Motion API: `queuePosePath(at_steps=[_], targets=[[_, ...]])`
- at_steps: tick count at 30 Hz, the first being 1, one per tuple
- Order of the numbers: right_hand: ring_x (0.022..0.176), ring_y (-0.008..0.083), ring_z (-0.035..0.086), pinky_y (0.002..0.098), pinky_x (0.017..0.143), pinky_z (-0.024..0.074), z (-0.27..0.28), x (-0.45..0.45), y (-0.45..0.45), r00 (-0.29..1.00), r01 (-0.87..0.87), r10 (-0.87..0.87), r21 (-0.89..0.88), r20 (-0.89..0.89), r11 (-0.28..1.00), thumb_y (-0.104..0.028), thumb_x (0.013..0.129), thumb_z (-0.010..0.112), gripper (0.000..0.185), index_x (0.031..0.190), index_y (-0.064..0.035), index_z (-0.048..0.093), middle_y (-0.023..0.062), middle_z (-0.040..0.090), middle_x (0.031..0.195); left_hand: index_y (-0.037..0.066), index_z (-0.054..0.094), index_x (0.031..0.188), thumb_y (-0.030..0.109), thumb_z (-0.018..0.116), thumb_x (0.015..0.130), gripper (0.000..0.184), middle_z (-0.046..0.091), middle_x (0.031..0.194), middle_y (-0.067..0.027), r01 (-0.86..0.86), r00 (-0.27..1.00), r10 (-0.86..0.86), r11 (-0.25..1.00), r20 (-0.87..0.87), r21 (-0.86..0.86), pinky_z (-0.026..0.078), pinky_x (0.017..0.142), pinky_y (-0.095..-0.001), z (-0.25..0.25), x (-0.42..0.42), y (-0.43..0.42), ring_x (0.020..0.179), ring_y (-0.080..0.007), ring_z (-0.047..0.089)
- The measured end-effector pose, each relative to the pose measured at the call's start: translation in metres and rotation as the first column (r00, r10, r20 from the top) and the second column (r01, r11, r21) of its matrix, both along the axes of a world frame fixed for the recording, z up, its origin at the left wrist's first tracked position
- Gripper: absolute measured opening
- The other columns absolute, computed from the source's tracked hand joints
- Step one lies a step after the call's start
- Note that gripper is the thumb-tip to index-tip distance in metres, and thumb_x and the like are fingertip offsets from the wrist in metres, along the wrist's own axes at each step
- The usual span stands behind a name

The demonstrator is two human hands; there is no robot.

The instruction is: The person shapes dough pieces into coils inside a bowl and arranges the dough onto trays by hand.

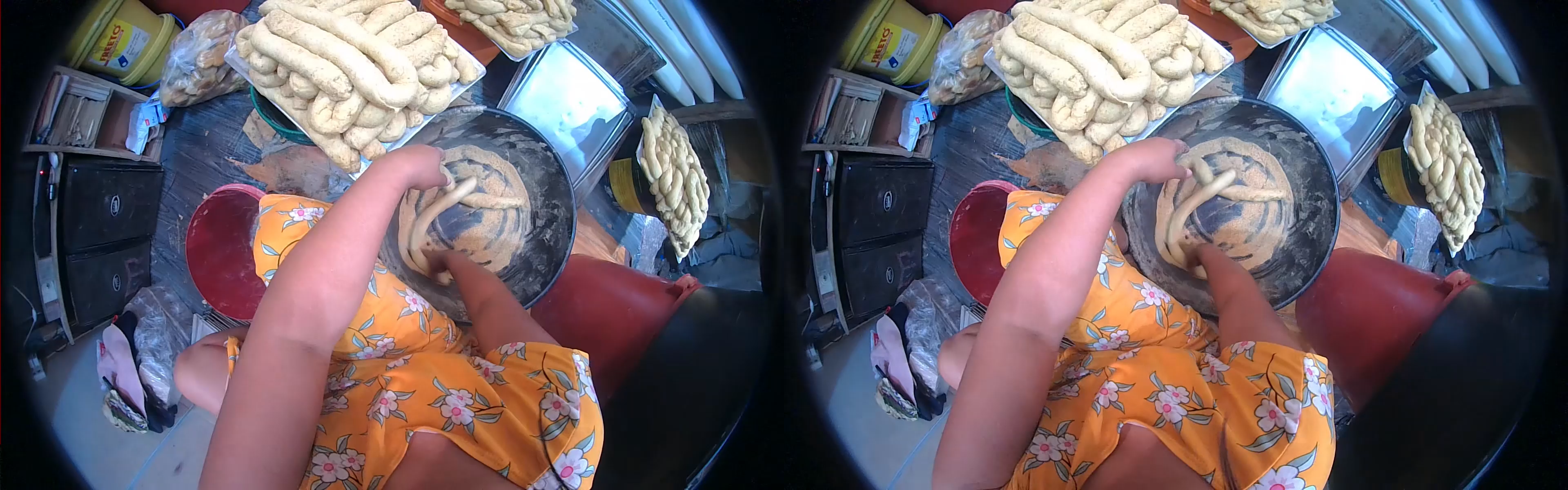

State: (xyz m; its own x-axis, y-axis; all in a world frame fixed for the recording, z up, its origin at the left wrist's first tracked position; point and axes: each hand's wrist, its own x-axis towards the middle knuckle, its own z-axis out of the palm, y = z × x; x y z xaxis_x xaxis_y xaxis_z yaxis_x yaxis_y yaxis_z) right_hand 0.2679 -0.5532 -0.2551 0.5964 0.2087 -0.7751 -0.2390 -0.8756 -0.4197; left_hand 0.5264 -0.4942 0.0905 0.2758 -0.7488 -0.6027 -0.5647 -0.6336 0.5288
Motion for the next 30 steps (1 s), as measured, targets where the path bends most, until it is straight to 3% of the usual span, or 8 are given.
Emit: queuePosePath(at_steps=[4,7,10,14,17,20,26,30], targets=[[0.122,0.0344,0.044,0.0411,0.099,0.0363,-0.005,0.009,-0.046,0.788,0.388,-0.307,0.043,-0.533,0.921,-0.031,0.077,0.065,0.071,0.135,-0.0032,0.034,0.0208,0.043,0.134,0.004,0.047,0.129,0.037,0.063,0.080,0.061,0.057,0.118,-0.0205,0.008,1.000,-0.007,0.999,0.016,-0.033,0.042,0.094,-0.0361,0.000,-0.002,0.001,0.109,-0.0314,0.056],[0.125,0.0330,0.041,0.0390,0.102,0.0332,0.076,0.030,-0.027,0.269,0.941,-0.917,0.281,-0.293,0.186,-0.037,0.076,0.065,0.076,0.136,-0.0031,0.034,0.0192,0.037,0.140,0.003,0.047,0.129,0.037,0.062,0.080,0.061,0.056,0.119,-0.0210,0.023,1.000,-0.022,0.999,0.016,-0.040,0.041,0.095,-0.0360,-0.005,-0.002,0.000,0.111,-0.0314,0.054],[0.118,0.0318,0.048,0.0381,0.100,0.0347,-0.015,0.034,0.029,0.625,0.763,-0.671,-0.129,0.399,0.633,-0.033,0.074,0.065,0.072,0.133,-0.0020,0.039,0.0187,0.046,0.133,0.003,0.047,0.129,0.037,0.062,0.080,0.062,0.056,0.120,-0.0214,0.034,0.999,-0.034,0.999,0.020,-0.020,0.041,0.095,-0.0362,-0.003,0.000,-0.003,0.111,-0.0315,0.054],[0.112,0.0302,0.050,0.0382,0.099,0.0346,0.045,0.069,0.007,0.783,0.617,-0.560,0.459,-0.272,0.640,-0.015,0.068,0.061,0.060,0.125,-0.0011,0.048,0.0183,0.053,0.121,0.002,0.047,0.128,0.036,0.063,0.080,0.061,0.057,0.117,-0.0216,0.001,1.000,0.000,0.998,0.011,-0.056,0.043,0.091,-0.0371,0.003,-0.004,0.002,0.107,-0.0317,0.057],[0.113,0.0305,0.049,0.0382,0.097,0.0358,0.003,0.072,0.000,0.167,0.790,-0.937,0.611,-0.308,-0.060,-0.013,0.070,0.060,0.053,0.121,0.0003,0.050,0.0198,0.053,0.120,0.002,0.047,0.128,0.035,0.063,0.080,0.061,0.059,0.115,-0.0210,-0.014,1.000,0.013,0.999,-0.028,-0.030,0.045,0.088,-0.0375,0.002,-0.001,0.004,0.103,-0.0312,0.059],[0.112,0.0282,0.049,0.0370,0.093,0.0381,0.082,0.089,0.026,-0.069,0.908,-0.994,0.419,0.084,-0.028,-0.011,0.073,0.059,0.046,0.117,0.0001,0.051,0.0190,0.055,0.115,0.002,0.047,0.129,0.035,0.062,0.080,0.060,0.059,0.115,-0.0206,0.043,0.999,-0.043,0.999,0.013,0.008,0.046,0.087,-0.0375,0.000,0.005,0.004,0.100,-0.0306,0.060],[0.107,0.0238,0.051,0.0373,0.092,0.0401,0.036,0.050,0.026,0.763,0.621,-0.604,0.520,-0.231,0.586,-0.017,0.081,0.057,0.032,0.108,0.0002,0.055,0.0139,0.058,0.106,0.003,0.047,0.128,0.035,0.062,0.080,0.059,0.058,0.116,-0.0207,0.024,1.000,-0.023,0.999,0.017,-0.028,0.043,0.092,-0.0368,0.002,0.001,0.001,0.107,-0.0312,0.057],[0.104,0.0246,0.054,0.0372,0.086,0.0444,0.017,0.006,-0.039,0.345,0.713,-0.718,0.667,-0.604,-0.218,-0.023,0.080,0.062,0.035,0.108,-0.0021,0.055,0.0129,0.059,0.103,0.003,0.047,0.128,0.036,0.061,0.081,0.059,0.057,0.118,-0.0208,0.019,1.000,-0.019,0.999,0.015,-0.033,0.041,0.095,-0.0364,-0.002,-0.001,0.002,0.110,-0.0316,0.055]])
